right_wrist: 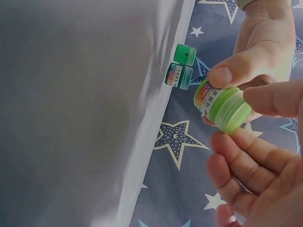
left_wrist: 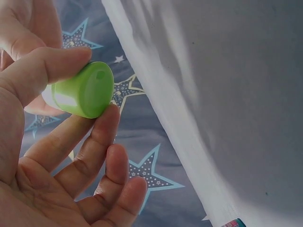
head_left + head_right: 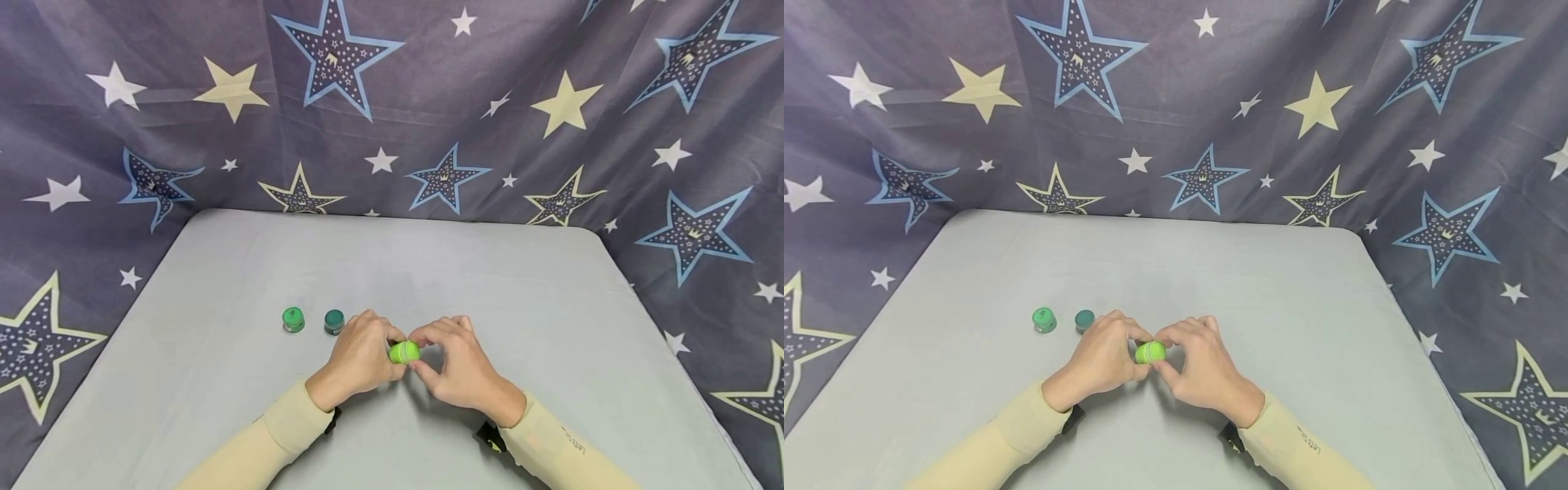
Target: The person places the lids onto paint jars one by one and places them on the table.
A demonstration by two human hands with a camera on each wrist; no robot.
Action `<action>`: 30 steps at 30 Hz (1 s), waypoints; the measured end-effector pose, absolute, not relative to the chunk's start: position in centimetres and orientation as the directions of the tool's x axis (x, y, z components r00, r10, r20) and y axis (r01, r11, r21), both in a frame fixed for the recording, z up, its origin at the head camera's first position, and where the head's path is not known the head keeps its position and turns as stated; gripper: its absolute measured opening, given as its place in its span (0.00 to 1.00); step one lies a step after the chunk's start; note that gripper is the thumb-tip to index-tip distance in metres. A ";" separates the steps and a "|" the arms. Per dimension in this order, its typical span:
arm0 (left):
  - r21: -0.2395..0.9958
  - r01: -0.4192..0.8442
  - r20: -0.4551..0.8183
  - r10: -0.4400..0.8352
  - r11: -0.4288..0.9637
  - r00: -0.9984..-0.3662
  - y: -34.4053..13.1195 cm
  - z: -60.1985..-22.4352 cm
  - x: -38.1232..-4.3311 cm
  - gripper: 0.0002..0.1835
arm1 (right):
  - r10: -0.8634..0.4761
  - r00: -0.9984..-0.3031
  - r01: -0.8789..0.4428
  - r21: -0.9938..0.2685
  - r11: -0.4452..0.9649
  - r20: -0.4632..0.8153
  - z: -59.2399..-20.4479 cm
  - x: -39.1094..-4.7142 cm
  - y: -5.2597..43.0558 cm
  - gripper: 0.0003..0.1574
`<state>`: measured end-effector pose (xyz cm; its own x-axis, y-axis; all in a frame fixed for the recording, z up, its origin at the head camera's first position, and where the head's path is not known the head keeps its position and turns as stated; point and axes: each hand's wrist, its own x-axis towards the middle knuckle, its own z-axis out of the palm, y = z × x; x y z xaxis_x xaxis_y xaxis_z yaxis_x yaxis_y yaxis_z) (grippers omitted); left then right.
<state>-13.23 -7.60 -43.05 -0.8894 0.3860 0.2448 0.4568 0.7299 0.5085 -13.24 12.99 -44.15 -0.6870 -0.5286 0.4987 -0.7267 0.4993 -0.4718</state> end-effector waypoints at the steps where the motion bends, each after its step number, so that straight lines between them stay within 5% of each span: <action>1: 0.507 0.457 0.245 0.386 0.731 -0.889 -7.6 -43.0 -13.2 0.15 | -0.525 -0.693 -0.721 -0.474 0.505 0.495 -44.2 -13.2 13.0 0.15; 13: 0.510 0.450 0.233 0.385 0.733 -0.893 -7.6 -42.9 -13.4 0.12 | -0.492 -0.728 -0.684 -0.453 0.572 0.478 -44.2 -13.4 12.8 0.11; 30: 0.504 0.454 0.227 0.394 0.735 -0.891 -7.6 -42.7 -13.4 0.12 | -0.456 -0.762 -0.641 -0.434 0.632 0.460 -44.0 -13.4 12.6 0.18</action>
